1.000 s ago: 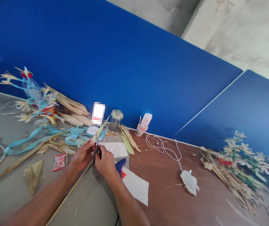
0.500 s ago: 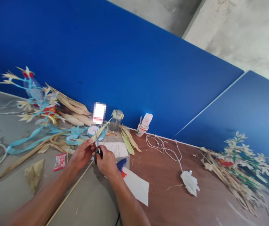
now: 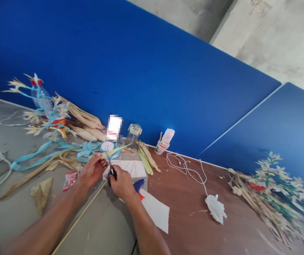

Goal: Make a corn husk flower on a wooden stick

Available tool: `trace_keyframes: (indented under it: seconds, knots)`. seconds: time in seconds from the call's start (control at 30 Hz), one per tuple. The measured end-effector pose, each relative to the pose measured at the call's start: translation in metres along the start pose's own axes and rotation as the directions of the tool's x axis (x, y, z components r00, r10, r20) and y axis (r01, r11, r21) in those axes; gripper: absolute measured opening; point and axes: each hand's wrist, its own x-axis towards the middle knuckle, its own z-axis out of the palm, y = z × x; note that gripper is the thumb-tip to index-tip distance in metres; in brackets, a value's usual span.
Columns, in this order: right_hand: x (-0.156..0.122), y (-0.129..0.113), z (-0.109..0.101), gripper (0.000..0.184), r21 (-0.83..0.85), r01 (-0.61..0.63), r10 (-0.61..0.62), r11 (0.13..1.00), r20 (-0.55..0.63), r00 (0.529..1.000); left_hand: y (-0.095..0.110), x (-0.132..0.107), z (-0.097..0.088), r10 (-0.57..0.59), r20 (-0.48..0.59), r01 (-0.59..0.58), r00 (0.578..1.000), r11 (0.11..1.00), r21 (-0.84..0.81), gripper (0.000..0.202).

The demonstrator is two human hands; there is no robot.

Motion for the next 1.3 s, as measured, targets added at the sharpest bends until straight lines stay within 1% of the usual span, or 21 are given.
trace_keyframes:
  seconds: [0.13, 0.33, 0.53, 0.7, 0.83, 1.0, 1.07, 1.13, 1.2, 1.3]
  knots:
    - [0.000, -0.001, -0.001, 0.027, -0.024, 0.016, -0.015, 1.000, 0.034, 0.999, 0.000, 0.003, -0.001, 0.014, -0.067, -0.016, 0.998, 0.999, -0.032, 0.024]
    - [0.000, -0.001, -0.002, 0.029, -0.093, 0.030, -0.023, 0.995, 0.083, 0.996, 0.002, 0.005, -0.001, 0.064, -0.115, -0.066, 0.991, 0.998, -0.020, 0.028]
    - [-0.001, 0.001, -0.003, 0.029, -0.133, 0.033, -0.020, 0.991, 0.102, 0.995, 0.002, 0.007, -0.001, 0.175, -0.121, -0.164, 0.977, 0.982, 0.089, 0.029]
    - [0.000, 0.002, -0.005, 0.024, -0.155, 0.037, -0.015, 0.987, 0.142, 0.990, 0.000, 0.012, -0.005, 0.212, -0.139, -0.192, 0.967, 0.971, 0.140, 0.033]
    - [0.000, 0.003, -0.007, 0.021, -0.150, 0.052, -0.026, 0.987, 0.166, 0.986, 0.000, 0.014, -0.007, 0.212, -0.153, -0.194, 0.965, 0.973, 0.124, 0.033]
    - [0.000, 0.004, -0.009, 0.021, -0.129, 0.061, -0.038, 0.990, 0.174, 0.984, 0.002, 0.012, -0.003, 0.225, -0.126, -0.220, 0.966, 0.974, 0.055, 0.023]
    - [0.000, 0.005, -0.009, 0.021, -0.116, 0.042, -0.024, 0.992, 0.155, 0.988, 0.003, 0.011, -0.001, 0.222, -0.116, -0.220, 0.968, 0.975, 0.029, 0.019]
    - [0.001, 0.007, -0.009, 0.024, -0.067, 0.012, -0.004, 0.998, 0.124, 0.992, 0.004, 0.009, 0.001, 0.192, -0.112, -0.192, 0.975, 0.981, 0.010, 0.017]
    - [0.003, 0.010, -0.008, 0.028, 0.018, -0.011, 0.009, 1.000, 0.102, 0.995, 0.003, 0.007, 0.002, 0.142, -0.098, -0.142, 0.985, 0.990, 0.010, 0.020]
    - [0.004, 0.012, -0.006, 0.030, 0.099, -0.029, 0.021, 0.995, 0.079, 0.997, 0.000, 0.003, 0.003, 0.100, -0.068, -0.096, 0.993, 0.994, 0.057, 0.025]
